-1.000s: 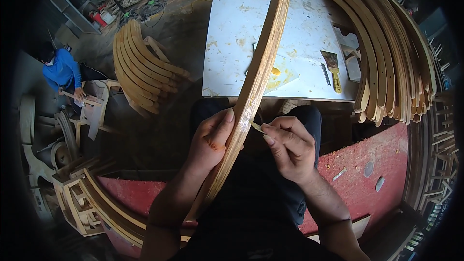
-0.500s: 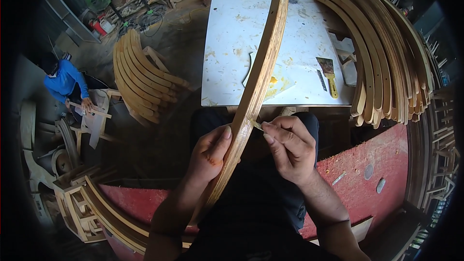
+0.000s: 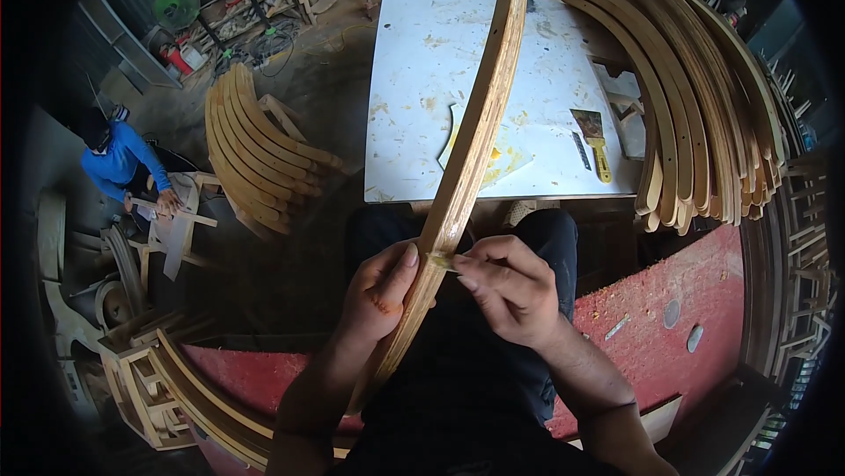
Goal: Applying wood filler to imperfections and holes in curved wooden furniture components.
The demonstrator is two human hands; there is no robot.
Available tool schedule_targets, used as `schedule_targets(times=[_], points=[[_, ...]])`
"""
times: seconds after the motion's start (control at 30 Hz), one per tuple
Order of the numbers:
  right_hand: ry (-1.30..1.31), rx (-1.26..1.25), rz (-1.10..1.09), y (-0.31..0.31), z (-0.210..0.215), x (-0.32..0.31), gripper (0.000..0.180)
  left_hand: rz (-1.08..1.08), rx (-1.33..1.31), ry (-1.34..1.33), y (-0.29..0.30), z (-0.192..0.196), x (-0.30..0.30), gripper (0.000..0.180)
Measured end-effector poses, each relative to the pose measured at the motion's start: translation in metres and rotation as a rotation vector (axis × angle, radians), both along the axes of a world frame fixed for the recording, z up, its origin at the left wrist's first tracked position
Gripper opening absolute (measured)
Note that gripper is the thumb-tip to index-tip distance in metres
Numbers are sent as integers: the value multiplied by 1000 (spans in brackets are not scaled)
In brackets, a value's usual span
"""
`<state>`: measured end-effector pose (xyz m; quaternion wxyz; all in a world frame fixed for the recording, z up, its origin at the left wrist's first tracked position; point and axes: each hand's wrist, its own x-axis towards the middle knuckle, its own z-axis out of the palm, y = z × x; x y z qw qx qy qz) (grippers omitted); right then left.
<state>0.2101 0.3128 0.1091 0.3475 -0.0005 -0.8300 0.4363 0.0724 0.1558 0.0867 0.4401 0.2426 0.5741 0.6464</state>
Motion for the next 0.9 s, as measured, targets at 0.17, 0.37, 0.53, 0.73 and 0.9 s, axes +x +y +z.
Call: schedule_targets(times=[0.17, 0.37, 0.53, 0.73, 0.9], points=[[-3, -186, -94, 8, -2, 3, 21, 18, -60, -153, -3, 10, -2, 39], [41, -100, -188, 7, 5, -7, 24, 19, -35, -89, -1, 2, 4, 35], [70, 119, -264, 9, -5, -7, 27, 18, -27, -2, -2, -1, 7, 40], [31, 309, -283, 10, -7, -3, 26, 15, -11, 28, -5, -11, 4, 39], [-4, 361, -284, 10, -8, 1, 23, -1, -7, 34, -6, -15, 3, 40]])
